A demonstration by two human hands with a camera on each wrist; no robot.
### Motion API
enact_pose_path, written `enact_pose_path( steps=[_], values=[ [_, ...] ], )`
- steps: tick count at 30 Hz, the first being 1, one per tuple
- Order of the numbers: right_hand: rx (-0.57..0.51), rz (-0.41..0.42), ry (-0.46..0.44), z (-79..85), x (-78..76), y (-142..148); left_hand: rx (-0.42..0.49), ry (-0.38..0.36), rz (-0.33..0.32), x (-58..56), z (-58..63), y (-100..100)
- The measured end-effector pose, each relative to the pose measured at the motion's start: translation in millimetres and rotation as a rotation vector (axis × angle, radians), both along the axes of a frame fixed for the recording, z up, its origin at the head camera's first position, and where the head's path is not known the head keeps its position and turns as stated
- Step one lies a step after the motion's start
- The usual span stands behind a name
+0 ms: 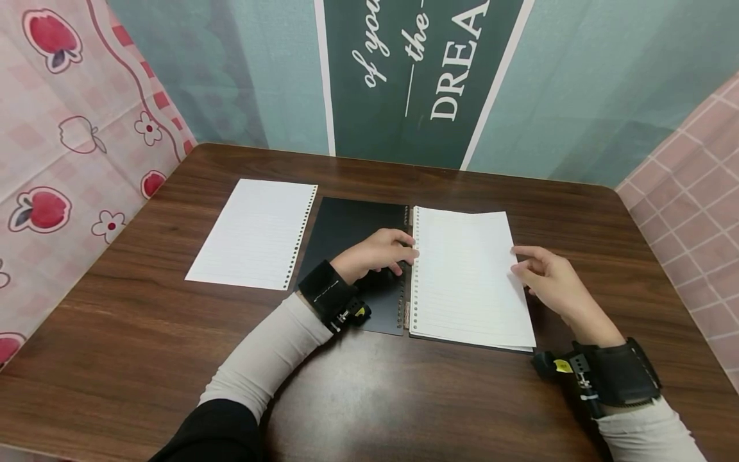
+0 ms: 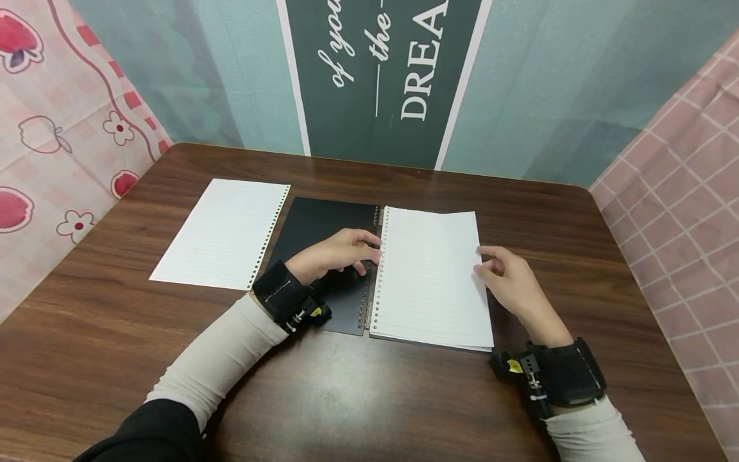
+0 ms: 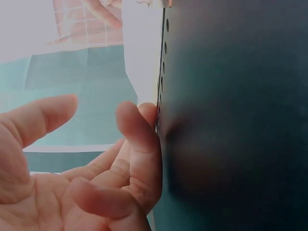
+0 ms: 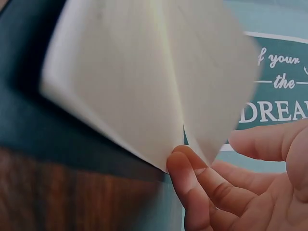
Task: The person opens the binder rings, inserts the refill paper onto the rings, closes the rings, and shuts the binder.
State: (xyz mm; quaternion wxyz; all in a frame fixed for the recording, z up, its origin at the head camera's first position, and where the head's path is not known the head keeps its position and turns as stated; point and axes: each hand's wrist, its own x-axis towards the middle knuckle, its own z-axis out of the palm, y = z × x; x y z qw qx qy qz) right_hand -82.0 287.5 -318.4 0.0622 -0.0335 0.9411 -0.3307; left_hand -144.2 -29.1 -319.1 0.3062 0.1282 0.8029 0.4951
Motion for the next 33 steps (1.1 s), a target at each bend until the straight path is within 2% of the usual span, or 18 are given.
enact_pose_path(
  steps=[11, 16, 22, 33],
  values=[
    [0.06, 0.022, -0.063, -1.2, -1.2, -2, -0.033, 0.05, -0.048, 2.8, -1.3, 0],
    [0.106, 0.042, -0.07, 0.1, -0.5, -3, -0.024, 0.063, -0.04, 3.9, -1.3, 0],
    [0.159, 0.09, -0.06, 4.2, 2.0, -7, -0.02, 0.083, -0.015, 5.3, 0.6, 0],
    [0.201, 0.207, -0.05, 10.6, 9.4, -13, -0.023, 0.082, -0.024, 6.8, 0.6, 0]
  ],
)
